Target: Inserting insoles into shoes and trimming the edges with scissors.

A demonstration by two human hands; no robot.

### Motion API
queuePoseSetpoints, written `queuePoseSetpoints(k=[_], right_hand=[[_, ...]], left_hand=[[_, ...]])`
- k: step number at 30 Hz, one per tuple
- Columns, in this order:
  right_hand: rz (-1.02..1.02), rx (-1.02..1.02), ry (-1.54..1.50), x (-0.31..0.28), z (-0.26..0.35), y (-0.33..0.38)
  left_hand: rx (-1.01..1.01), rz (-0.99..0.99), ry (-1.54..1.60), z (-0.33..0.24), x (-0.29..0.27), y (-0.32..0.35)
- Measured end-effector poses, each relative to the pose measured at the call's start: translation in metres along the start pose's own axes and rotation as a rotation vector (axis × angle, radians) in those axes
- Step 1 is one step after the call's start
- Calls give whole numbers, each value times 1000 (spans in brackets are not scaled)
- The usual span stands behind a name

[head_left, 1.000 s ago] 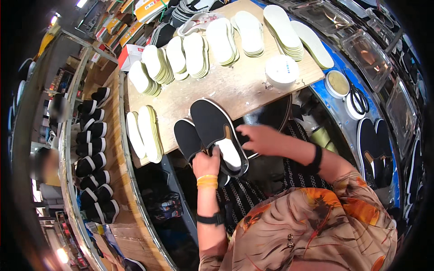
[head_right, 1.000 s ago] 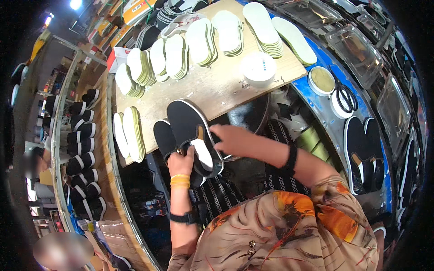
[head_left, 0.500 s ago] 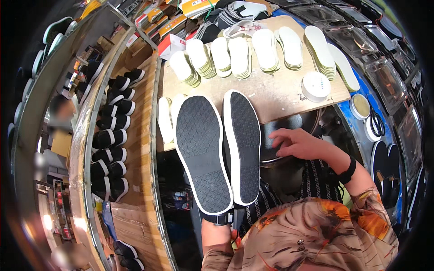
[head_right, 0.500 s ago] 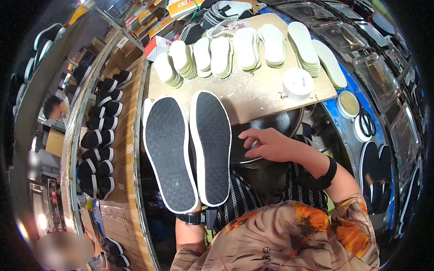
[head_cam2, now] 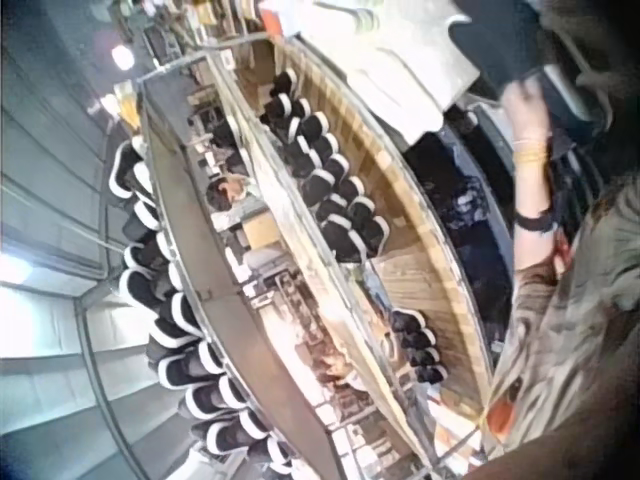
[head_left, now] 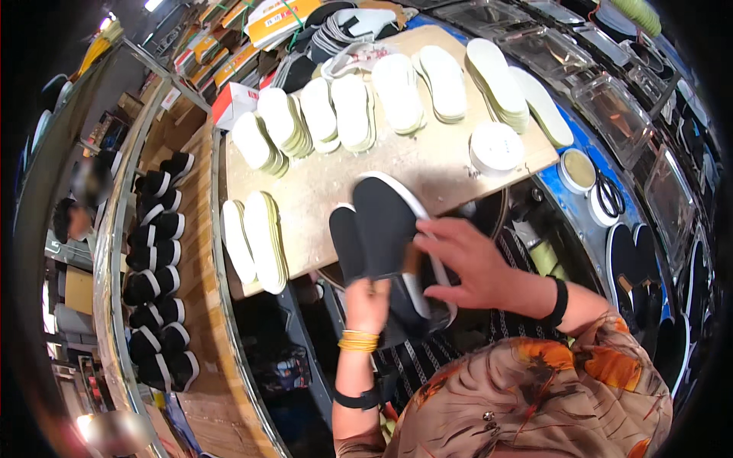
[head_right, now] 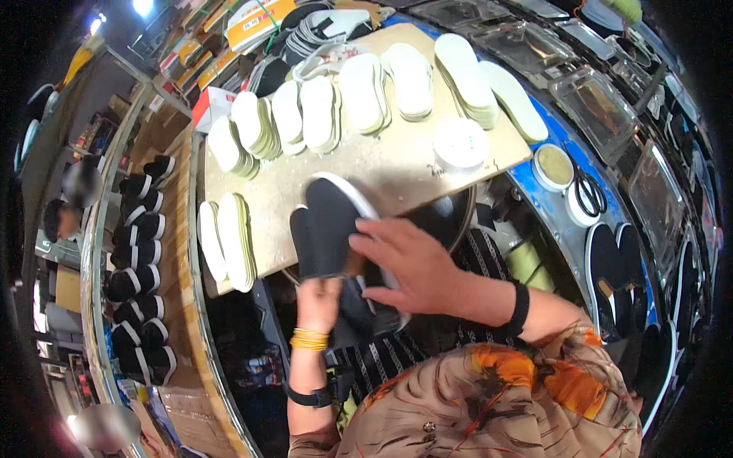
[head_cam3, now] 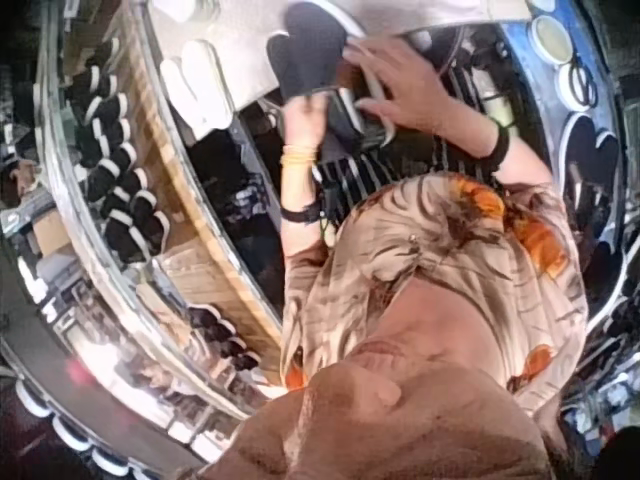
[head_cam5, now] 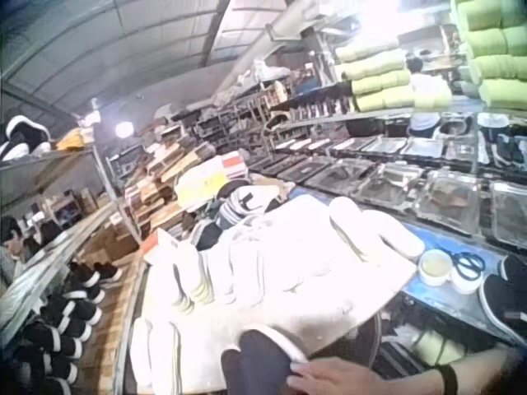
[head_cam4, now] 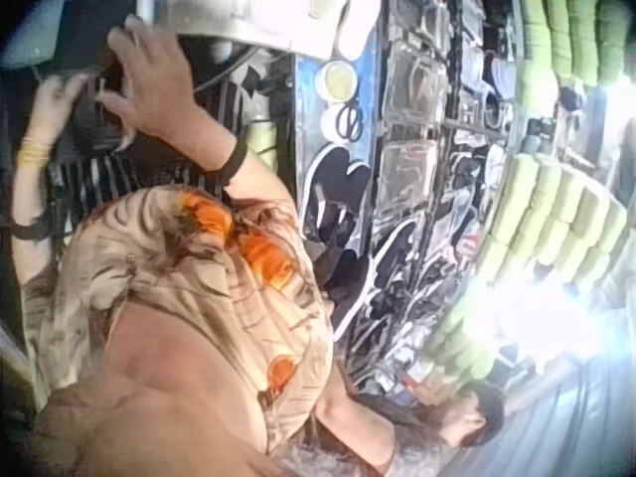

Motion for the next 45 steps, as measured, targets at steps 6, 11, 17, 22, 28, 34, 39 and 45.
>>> queuePoseSetpoints(k=[6, 11, 17, 22, 28, 34, 39, 45], right_hand=[[760, 113, 143, 28, -61, -6], [811, 250, 103, 26, -104, -158], [439, -24, 313, 173, -130, -291], [481, -104, 465, 225, -166, -310], [483, -109, 473, 222, -156, -310], [-194, -14, 505, 122, -145, -298], [-706, 290, -321, -77, -108, -147], [-640, 826, -420, -174, -64, 24]], left_hand=[[290, 698, -31, -48, -42, -14], [99, 672, 135, -36, -125, -133], [375, -237, -636, 51, -168, -296], [252, -7, -780, 55, -161, -354], [380, -42, -912, 47, -154, -351], [269, -668, -730, -10, -183, -279], [110, -674, 303, -13, -223, -74], [-255, -426, 650, -8, -209, 104]])
Point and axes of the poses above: each hand's wrist, its own y-axis away from the middle knuckle, its own x-axis out of the palm, z = x × y, the point moved 2 cm from there along -y, towards the middle knuckle, and after that the axes turned 5 degrees about -z, right-handed, at the moved point
